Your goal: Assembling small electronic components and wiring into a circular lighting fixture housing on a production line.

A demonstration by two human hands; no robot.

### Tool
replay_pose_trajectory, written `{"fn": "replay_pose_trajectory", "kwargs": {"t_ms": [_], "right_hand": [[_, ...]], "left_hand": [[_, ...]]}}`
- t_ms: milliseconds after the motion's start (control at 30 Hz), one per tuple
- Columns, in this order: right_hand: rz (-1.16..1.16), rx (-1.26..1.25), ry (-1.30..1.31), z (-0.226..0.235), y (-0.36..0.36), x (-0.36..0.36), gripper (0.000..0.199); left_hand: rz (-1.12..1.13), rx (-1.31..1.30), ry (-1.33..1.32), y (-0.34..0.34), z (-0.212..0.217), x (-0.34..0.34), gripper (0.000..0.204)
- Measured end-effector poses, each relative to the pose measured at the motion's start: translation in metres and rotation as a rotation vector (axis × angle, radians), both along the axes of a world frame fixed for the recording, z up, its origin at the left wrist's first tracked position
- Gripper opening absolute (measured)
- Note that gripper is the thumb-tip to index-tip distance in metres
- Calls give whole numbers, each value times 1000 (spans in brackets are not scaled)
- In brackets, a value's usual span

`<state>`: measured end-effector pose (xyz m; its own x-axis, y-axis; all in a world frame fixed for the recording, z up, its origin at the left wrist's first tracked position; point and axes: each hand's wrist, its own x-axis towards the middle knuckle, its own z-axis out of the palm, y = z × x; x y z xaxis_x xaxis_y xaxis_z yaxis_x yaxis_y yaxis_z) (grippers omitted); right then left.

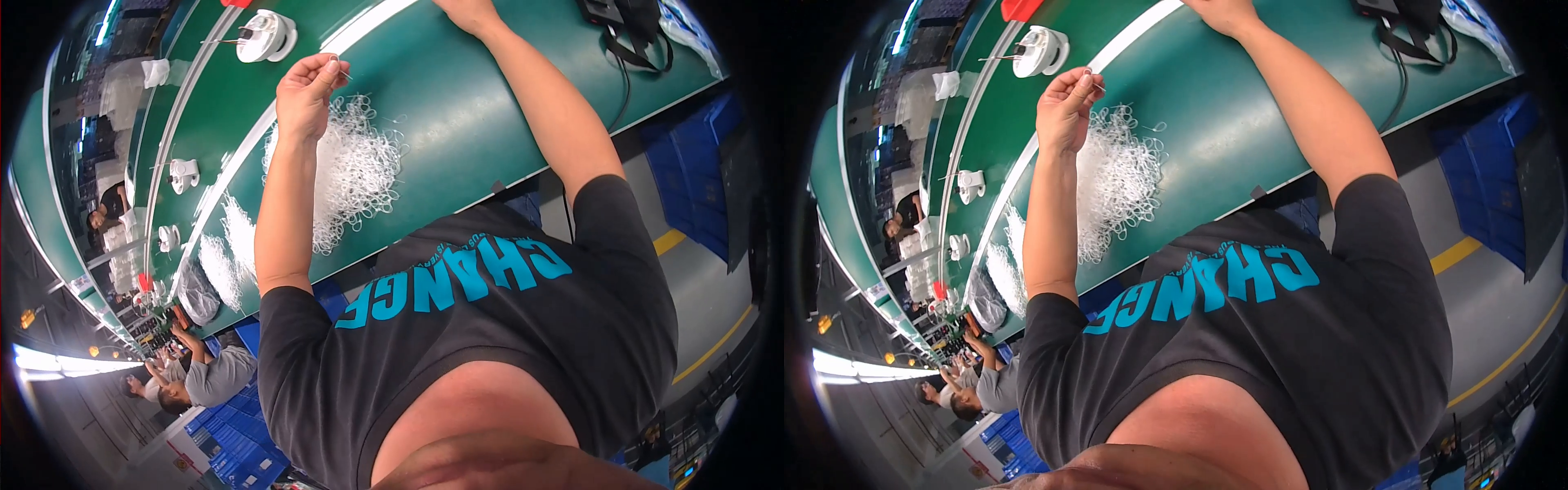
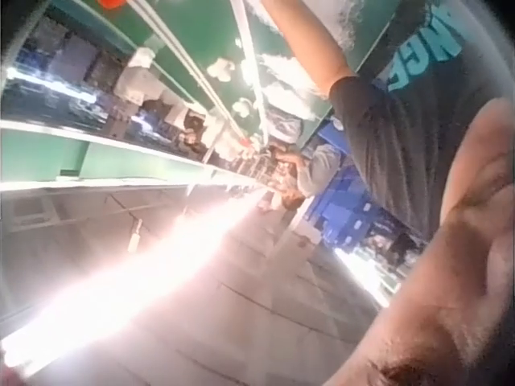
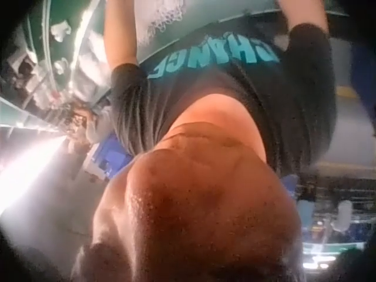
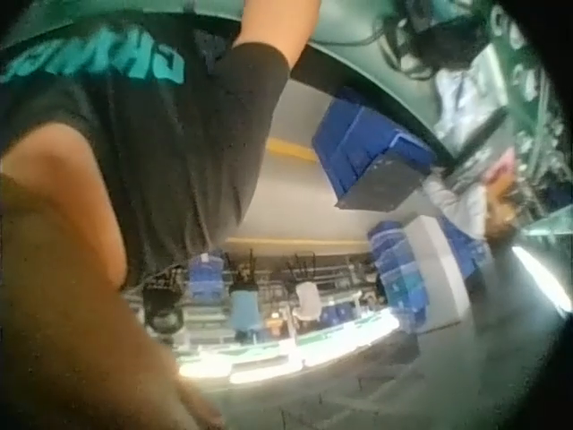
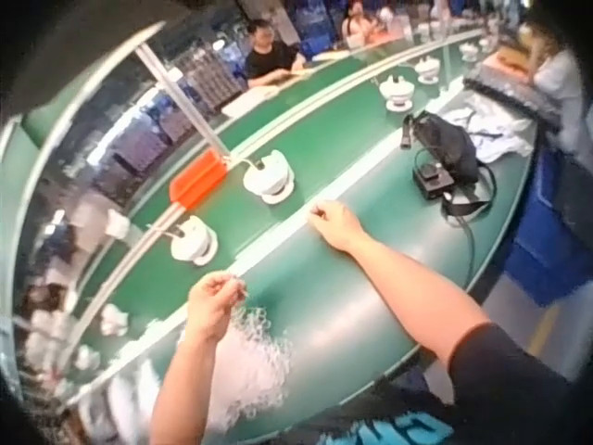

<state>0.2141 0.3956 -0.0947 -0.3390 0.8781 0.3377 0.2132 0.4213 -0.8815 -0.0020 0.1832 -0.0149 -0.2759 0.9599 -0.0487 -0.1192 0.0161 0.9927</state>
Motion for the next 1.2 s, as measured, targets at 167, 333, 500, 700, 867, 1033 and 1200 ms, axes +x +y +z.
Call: {"fn": "replay_pose_trajectory", "kwargs": {"t_ms": [167, 333, 500, 700, 867, 1033, 1200], "right_hand": [[-98, 91, -58, 1, 6, -2, 24], [-50, 7, -82, 21, -3, 1, 26], [4, -36, -54, 41, -5, -4, 29], [-26, -36, 44, 51, -15, 16, 31], [79, -233, 187, 57, -19, 31, 36], [228, -342, 224, 81, -37, 24, 44], [325, -258, 100, 83, -33, 19, 40]], "left_hand": [[-14, 18, -132, 9, 14, -35, 11], [281, 114, -242, 34, 10, -86, 10], [660, -105, -246, 69, 1, -163, 29], [583, -54, -304, 111, 3, -120, 27], [363, -122, -80, 89, 19, -69, 25], [76, -230, -17, 57, 49, -3, 28], [-208, -362, 184, 41, 55, 36, 28]]}}
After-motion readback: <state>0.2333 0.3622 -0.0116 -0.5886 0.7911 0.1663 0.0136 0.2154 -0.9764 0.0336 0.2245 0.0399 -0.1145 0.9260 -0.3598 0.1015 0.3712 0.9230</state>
